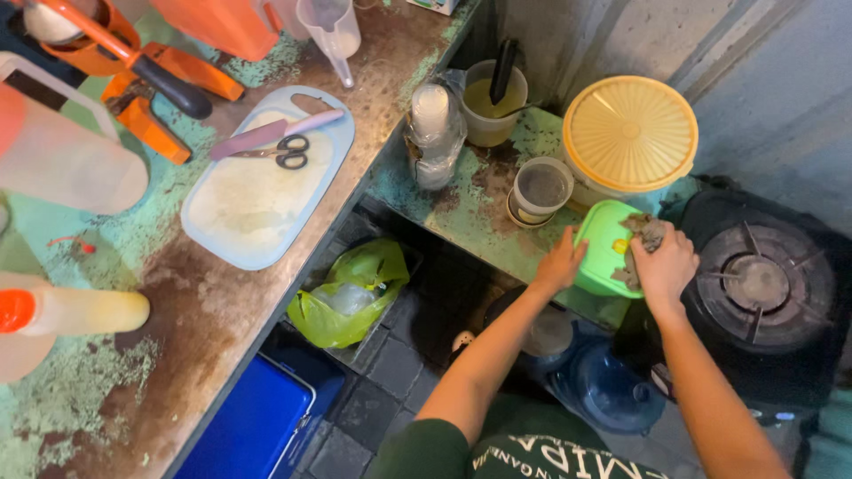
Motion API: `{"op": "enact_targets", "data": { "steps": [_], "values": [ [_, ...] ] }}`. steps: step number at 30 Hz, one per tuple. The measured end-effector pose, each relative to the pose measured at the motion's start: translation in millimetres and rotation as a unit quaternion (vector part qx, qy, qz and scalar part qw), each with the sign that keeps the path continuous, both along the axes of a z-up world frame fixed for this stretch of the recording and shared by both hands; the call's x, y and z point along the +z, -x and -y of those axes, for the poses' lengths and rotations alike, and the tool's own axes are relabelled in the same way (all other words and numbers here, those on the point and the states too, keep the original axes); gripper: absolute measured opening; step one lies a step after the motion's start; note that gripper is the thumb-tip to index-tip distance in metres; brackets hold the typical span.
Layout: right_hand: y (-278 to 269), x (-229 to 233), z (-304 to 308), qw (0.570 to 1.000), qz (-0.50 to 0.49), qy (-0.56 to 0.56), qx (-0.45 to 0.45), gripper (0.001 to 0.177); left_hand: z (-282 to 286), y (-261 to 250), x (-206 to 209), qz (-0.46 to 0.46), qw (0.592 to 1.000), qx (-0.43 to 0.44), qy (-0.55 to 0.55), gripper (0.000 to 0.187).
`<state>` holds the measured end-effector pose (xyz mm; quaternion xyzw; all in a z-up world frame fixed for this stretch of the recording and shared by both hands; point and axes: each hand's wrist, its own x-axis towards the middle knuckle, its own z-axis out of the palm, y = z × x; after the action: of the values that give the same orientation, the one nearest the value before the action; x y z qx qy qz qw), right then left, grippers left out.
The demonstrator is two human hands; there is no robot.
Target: The person cleans a countertop by moving containers and artificial flowers aside and wiping the surface with a cloth. The person also wipes down a large water jug before returning the items to their positions on the counter.
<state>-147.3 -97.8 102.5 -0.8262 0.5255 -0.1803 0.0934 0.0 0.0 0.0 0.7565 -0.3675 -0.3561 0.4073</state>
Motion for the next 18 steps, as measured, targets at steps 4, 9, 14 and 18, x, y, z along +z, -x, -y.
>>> {"op": "enact_targets", "data": {
  "steps": [4, 9, 14, 18],
  "values": [
    [0, 23, -23, 0.996, 0.077, -0.047, -0.016, 0.042, -27, 6, 46, 0.065, 0.997, 0.022, -0.027, 0.062],
    [-43, 38, -78, 0.920, 0.320, -0.188, 0.122, 0.045, -113, -63, 50, 0.057, 0.952, 0.270, 0.134, 0.045],
    [-177, -21, -109, 0.949, 0.078, -0.109, 0.285, 0.058, -156, -198, 41, 0.153, 0.921, 0.331, 0.136, 0.044],
    [-260, -84, -88, 0.964, -0.022, -0.062, 0.259, 0.069, -135, -270, 77, 0.154, 0.936, 0.292, 0.123, 0.081]
  ]
}}
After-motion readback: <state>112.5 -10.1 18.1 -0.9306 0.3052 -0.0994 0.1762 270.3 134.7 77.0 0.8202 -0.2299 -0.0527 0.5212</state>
